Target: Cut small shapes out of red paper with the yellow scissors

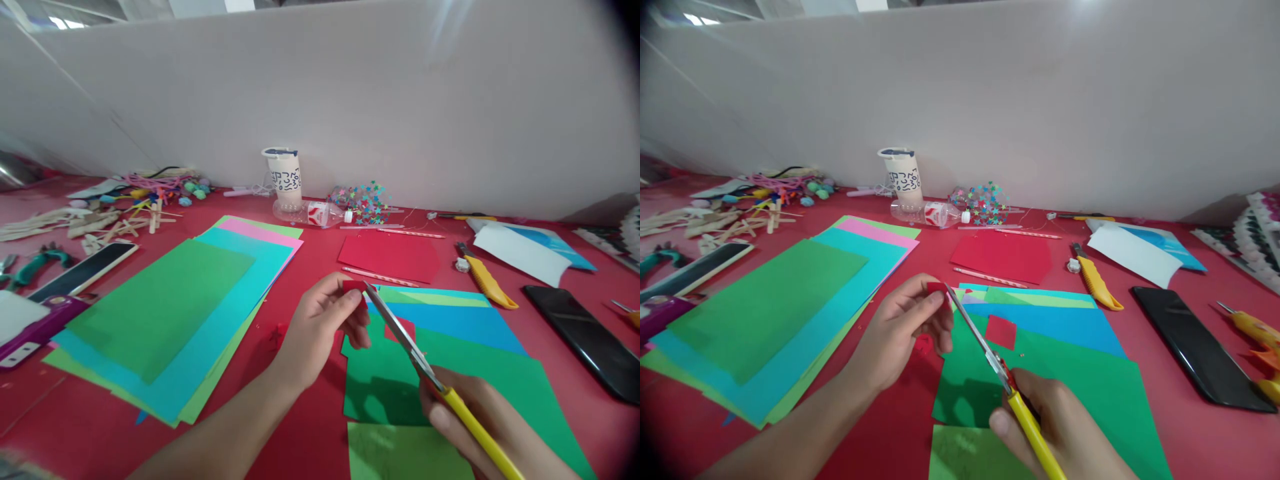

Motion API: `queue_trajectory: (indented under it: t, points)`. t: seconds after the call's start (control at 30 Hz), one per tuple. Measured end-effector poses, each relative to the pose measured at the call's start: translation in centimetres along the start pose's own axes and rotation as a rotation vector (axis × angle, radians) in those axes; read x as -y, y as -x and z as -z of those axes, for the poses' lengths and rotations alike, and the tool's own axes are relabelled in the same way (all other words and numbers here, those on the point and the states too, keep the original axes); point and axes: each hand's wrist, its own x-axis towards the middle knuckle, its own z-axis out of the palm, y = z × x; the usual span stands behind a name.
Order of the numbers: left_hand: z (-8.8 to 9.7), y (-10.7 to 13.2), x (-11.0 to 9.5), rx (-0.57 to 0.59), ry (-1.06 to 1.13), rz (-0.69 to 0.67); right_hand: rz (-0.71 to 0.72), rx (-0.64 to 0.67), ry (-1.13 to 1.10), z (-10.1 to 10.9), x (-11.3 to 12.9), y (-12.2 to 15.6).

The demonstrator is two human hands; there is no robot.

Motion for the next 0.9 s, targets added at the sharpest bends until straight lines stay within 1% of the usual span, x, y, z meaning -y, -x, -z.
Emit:
queue_trajectory:
  t: [0.1,0.23,0.37,0.47,0.53,0.63,0.73,0.8,0.9]
  points:
    - [-0.08,0.00,-0.45,0.030,0.004,0.021,0.018,0.058,-0.027,0.34,0.03,-0.08]
    - [-0.03,-0.21,-0.34,-0.013,0.073,0.045,0.020,0.080,0.016,0.57,-0.25,-0.33]
    - [0.18,-0.39,0.12,-0.065,0.158,0.100,0.001,0.061,0.021,0.47,-0.50,-0.39]
    - [0.29,-0.33,0.22,-0.085,0.098,0.052,0.002,0.051,0.017,0.31,-0.44,-0.32]
    - [0.33,-0.22,0.17,-0.080,0.032,0.005,0.008,0.054,0.010,0.20,-0.23,-0.26]
    - [0.34,-0.06,0.02,-0.071,-0.014,-0.028,-0.005,0.042,0.004,0.07,0.19,-0.16]
    - [0.27,0.03,-0.18,-0.074,-0.020,-0.042,-0.010,0.036,0.001,0.03,0.40,-0.06]
    - [0.21,0.05,-0.34,-0.054,-0.017,-0.034,-0.007,0.026,0.001,0.08,0.37,0.02]
    - [0.13,0.04,-0.55,-0.026,-0.021,-0.030,0.030,-0.047,0.045,0.28,0.26,0.21]
